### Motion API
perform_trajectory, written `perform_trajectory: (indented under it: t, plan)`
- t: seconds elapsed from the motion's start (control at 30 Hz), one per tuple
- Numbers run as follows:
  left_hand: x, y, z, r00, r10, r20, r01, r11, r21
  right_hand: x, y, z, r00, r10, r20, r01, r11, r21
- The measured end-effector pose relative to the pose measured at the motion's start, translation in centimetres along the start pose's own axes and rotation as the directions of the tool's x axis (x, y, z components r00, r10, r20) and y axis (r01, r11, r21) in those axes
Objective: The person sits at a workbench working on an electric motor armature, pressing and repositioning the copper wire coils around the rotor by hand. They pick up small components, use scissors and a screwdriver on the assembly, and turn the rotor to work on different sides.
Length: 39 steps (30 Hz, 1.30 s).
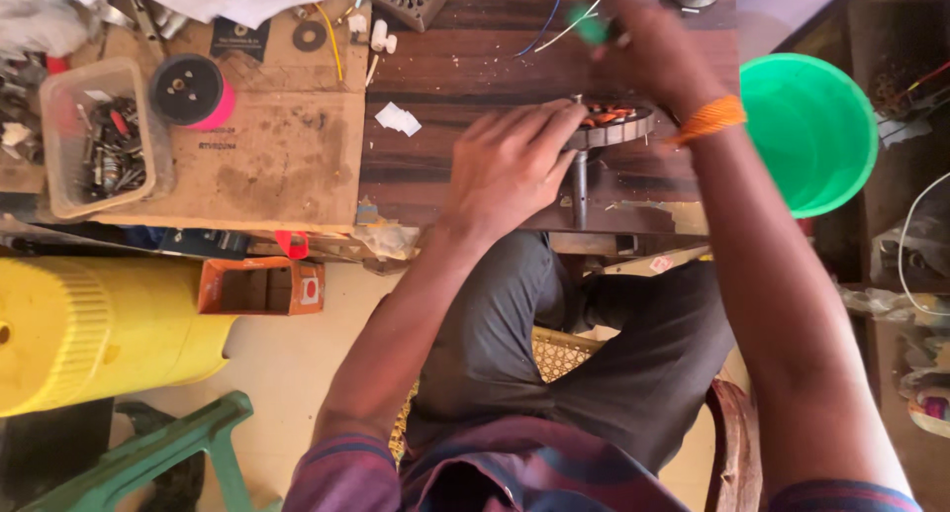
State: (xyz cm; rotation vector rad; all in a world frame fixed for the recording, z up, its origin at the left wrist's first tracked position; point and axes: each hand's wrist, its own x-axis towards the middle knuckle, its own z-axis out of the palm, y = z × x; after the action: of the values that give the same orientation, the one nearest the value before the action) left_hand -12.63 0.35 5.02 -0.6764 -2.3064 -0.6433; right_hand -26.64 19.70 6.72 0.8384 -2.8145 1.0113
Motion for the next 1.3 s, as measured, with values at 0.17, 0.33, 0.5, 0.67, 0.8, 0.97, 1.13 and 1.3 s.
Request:
perform_trajectory:
  t: [0.17,0.33,0.5,0.67,0.8,0.97,1.13,1.3]
  plan:
    - [0.4,0.2,1.9,0.999,0.03,-0.021,-0.03,0.999,0.016,-8.2,2.2,-4.8,0.902,0.318,-0.291,-0.009,0.689,0.724]
    - [0.5,0.7,2.8,0.999,-0.019,0.031,0.02,1.0,-0.019,-14.9,2.5,-3.8,0.847,0.279,-0.453,0.308,0.437,0.845]
    - [0.9,0.0,2.2,0.981,0.003,0.194,0.012,0.997,-0.077,-19.0,0.1,-0.5,0.784,0.324,-0.529,0.354,0.466,0.811]
    - [1.0,-0.9,1.5,0.981,0.102,0.164,-0.055,0.961,-0.27,-18.9,-3.0,0.9,0.716,0.27,-0.644,0.384,0.618,0.686]
    - [0.9,-1.2,1.5,0.98,0.088,0.177,-0.019,0.933,-0.36,-17.6,-5.4,2.1,0.653,0.248,-0.716,0.367,0.722,0.586]
    - [0.9,-1.5,1.3,0.964,-0.013,0.265,0.118,0.915,-0.386,-16.3,-6.7,3.0,0.627,0.149,-0.764,0.384,0.795,0.47]
    - [0.9,-1.9,0.6,0.968,0.012,0.25,0.091,0.913,-0.397,-15.8,-7.2,3.7,0.623,0.116,-0.774,0.338,0.852,0.4]
    - [0.8,-2.6,0.1,0.969,0.031,0.245,0.096,0.867,-0.489,-15.6,-7.6,4.1,0.643,0.029,-0.766,0.315,0.901,0.299]
